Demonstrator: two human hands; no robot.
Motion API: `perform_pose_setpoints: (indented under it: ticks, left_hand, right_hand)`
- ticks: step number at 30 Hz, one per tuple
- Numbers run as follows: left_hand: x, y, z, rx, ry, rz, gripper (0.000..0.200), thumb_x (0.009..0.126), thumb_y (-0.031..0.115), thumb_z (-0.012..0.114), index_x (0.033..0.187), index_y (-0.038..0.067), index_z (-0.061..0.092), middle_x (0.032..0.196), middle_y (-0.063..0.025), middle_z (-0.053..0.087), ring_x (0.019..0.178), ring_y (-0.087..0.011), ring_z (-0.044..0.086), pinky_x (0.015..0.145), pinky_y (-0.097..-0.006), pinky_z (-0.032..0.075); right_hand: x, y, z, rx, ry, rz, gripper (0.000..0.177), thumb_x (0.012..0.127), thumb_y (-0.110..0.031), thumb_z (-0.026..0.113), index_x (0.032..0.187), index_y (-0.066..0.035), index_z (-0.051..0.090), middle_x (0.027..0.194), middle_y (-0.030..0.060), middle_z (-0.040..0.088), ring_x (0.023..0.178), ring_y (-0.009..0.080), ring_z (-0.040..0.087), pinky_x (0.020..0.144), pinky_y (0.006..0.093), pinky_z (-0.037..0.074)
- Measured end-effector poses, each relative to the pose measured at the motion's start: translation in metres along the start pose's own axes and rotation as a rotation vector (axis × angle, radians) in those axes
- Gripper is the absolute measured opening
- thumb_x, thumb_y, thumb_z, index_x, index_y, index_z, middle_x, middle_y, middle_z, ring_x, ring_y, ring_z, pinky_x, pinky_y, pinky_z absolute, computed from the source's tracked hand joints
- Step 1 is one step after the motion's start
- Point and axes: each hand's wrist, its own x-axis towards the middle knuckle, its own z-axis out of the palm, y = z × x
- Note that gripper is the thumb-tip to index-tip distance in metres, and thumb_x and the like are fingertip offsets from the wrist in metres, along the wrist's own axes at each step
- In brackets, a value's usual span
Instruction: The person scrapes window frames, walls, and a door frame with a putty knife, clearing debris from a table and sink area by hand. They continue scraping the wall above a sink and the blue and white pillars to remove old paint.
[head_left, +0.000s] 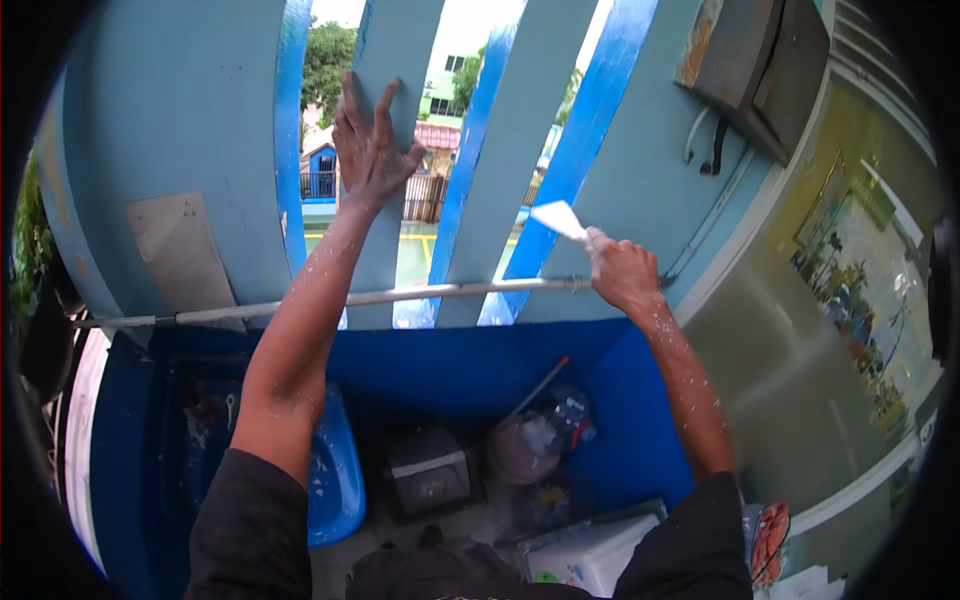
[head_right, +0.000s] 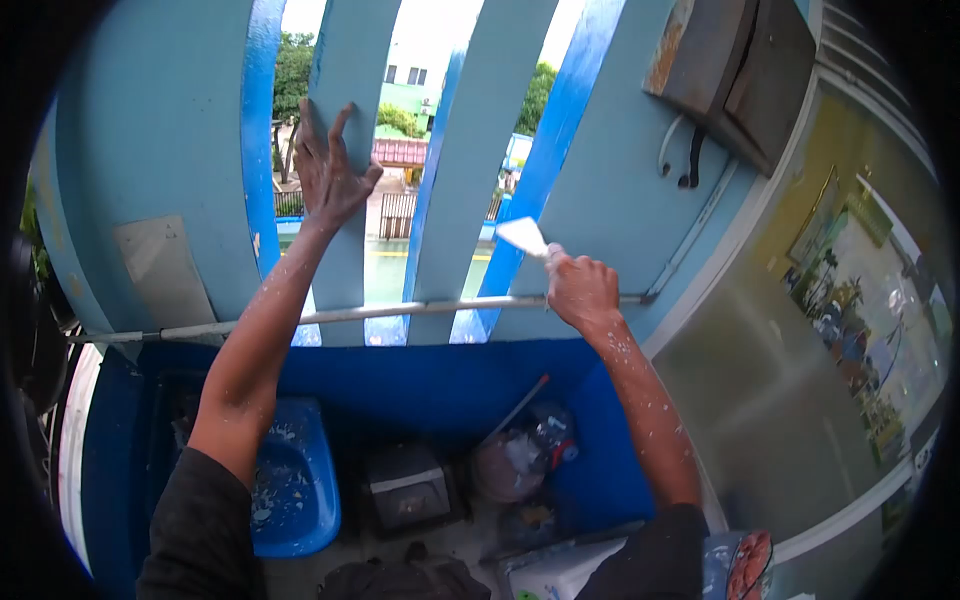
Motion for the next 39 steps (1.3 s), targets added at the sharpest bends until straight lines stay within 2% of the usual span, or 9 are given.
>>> perform_pose_setpoints:
  ticks: [7, 14, 18, 21, 26, 29, 30, 33, 39]
  left_hand:
    - [-0.004, -0.005, 0.012, 0.091, 0.069, 0.072, 0.098, 0.077, 0.039, 0.079, 0.160, 0.036, 0.026, 0.166, -0.0297, 0.009, 0.146, -0.0483, 0.027, 0.113, -0.0566, 0.035]
    - [-0.006, -0.005, 0.019, 0.027, 0.057, 0.111, 0.098, 0.079, 0.043, 0.074, 0.161, 0.037, 0.020, 0.164, -0.0318, 0.006, 0.149, -0.0483, 0.017, 0.117, -0.0608, 0.021]
    - [-0.006, -0.007, 0.024, -0.170, -0.063, 0.060, 0.094, 0.081, 0.033, 0.072, 0.159, 0.025, 0.021, 0.150, -0.0279, 0.033, 0.137, -0.0437, 0.037, 0.112, -0.0568, 0.033]
    - [-0.010, -0.009, 0.028, -0.260, -0.133, 0.011, 0.092, 0.081, 0.028, 0.072, 0.158, 0.019, 0.021, 0.139, -0.0252, 0.050, 0.130, -0.0407, 0.049, 0.109, -0.0549, 0.039]
    - [-0.010, -0.003, 0.026, 0.023, 0.012, 0.113, 0.091, 0.082, 0.027, 0.071, 0.157, 0.018, 0.020, 0.122, -0.0212, 0.065, 0.122, -0.0372, 0.057, 0.107, -0.0540, 0.041]
    - [-0.011, -0.009, 0.030, -0.321, -0.113, -0.004, 0.090, 0.083, 0.031, 0.071, 0.155, 0.019, 0.020, 0.120, -0.0221, 0.066, 0.118, -0.0378, 0.060, 0.105, -0.0533, 0.043]
    - [-0.009, -0.007, 0.028, -0.305, -0.113, 0.013, 0.090, 0.083, 0.035, 0.072, 0.154, 0.019, 0.021, 0.121, -0.0237, 0.064, 0.114, -0.0394, 0.062, 0.102, -0.0528, 0.046]
    - [-0.011, 0.005, 0.016, 0.254, 0.002, 0.036, 0.108, 0.070, 0.024, 0.080, 0.162, 0.023, 0.021, 0.169, -0.0247, 0.005, 0.154, -0.0458, 0.015, 0.122, -0.0610, 0.024]
    - [-0.012, 0.002, 0.019, 0.255, 0.007, 0.013, 0.104, 0.072, 0.023, 0.077, 0.161, 0.026, 0.023, 0.170, -0.0230, 0.004, 0.156, -0.0432, 0.010, 0.123, -0.0611, 0.021]
  right_hand:
    - [-0.128, -0.007, 0.117, 1.146, 0.222, 0.548, 0.023, 0.105, -0.018, 0.050, 0.118, -0.001, 0.058, 0.077, 0.0089, 0.062, 0.066, 0.0197, 0.061, 0.064, 0.0373, 0.050]
    - [-0.182, -0.081, 0.246, 1.064, 0.213, 0.634, 0.035, 0.101, -0.016, 0.057, 0.132, 0.000, 0.056, 0.095, 0.0172, 0.071, 0.077, 0.0259, 0.071, 0.071, 0.0407, 0.055]
    - [-0.156, -0.099, 0.239, 1.277, -0.097, 0.690, 0.034, 0.104, -0.026, 0.052, 0.124, -0.001, 0.063, 0.090, 0.0206, 0.073, 0.080, 0.0360, 0.073, 0.072, 0.0482, 0.054]
    - [-0.124, -0.089, 0.313, 1.152, 0.109, 0.584, 0.037, 0.107, -0.030, 0.049, 0.119, 0.002, 0.063, 0.066, 0.0070, 0.063, 0.047, 0.0146, 0.058, 0.044, 0.0314, 0.045]
    - [-0.116, -0.109, 0.290, 1.362, -0.086, 0.627, 0.037, 0.108, -0.029, 0.047, 0.109, 0.004, 0.063, 0.062, 0.0073, 0.058, 0.039, 0.0179, 0.056, 0.037, 0.0326, 0.044]
    - [-0.108, -0.105, 0.303, 1.207, 0.014, 0.717, 0.036, 0.108, -0.029, 0.047, 0.105, 0.003, 0.062, 0.061, 0.0068, 0.055, 0.037, 0.0175, 0.054, 0.036, 0.0326, 0.043]
    - [-0.109, -0.110, 0.304, 1.245, 0.033, 0.736, 0.037, 0.108, -0.030, 0.046, 0.104, 0.003, 0.061, 0.060, 0.0061, 0.054, 0.037, 0.0167, 0.053, 0.036, 0.0321, 0.043]
    - [-0.121, -0.128, 0.301, 1.320, -0.065, 0.636, 0.038, 0.109, -0.031, 0.045, 0.105, 0.003, 0.061, 0.061, 0.0055, 0.054, 0.038, 0.0160, 0.053, 0.036, 0.0317, 0.043]
    - [-0.122, -0.135, 0.298, 1.388, -0.105, 0.653, 0.038, 0.109, -0.031, 0.044, 0.104, 0.003, 0.060, 0.061, 0.0051, 0.053, 0.037, 0.0153, 0.050, 0.034, 0.0315, 0.041]
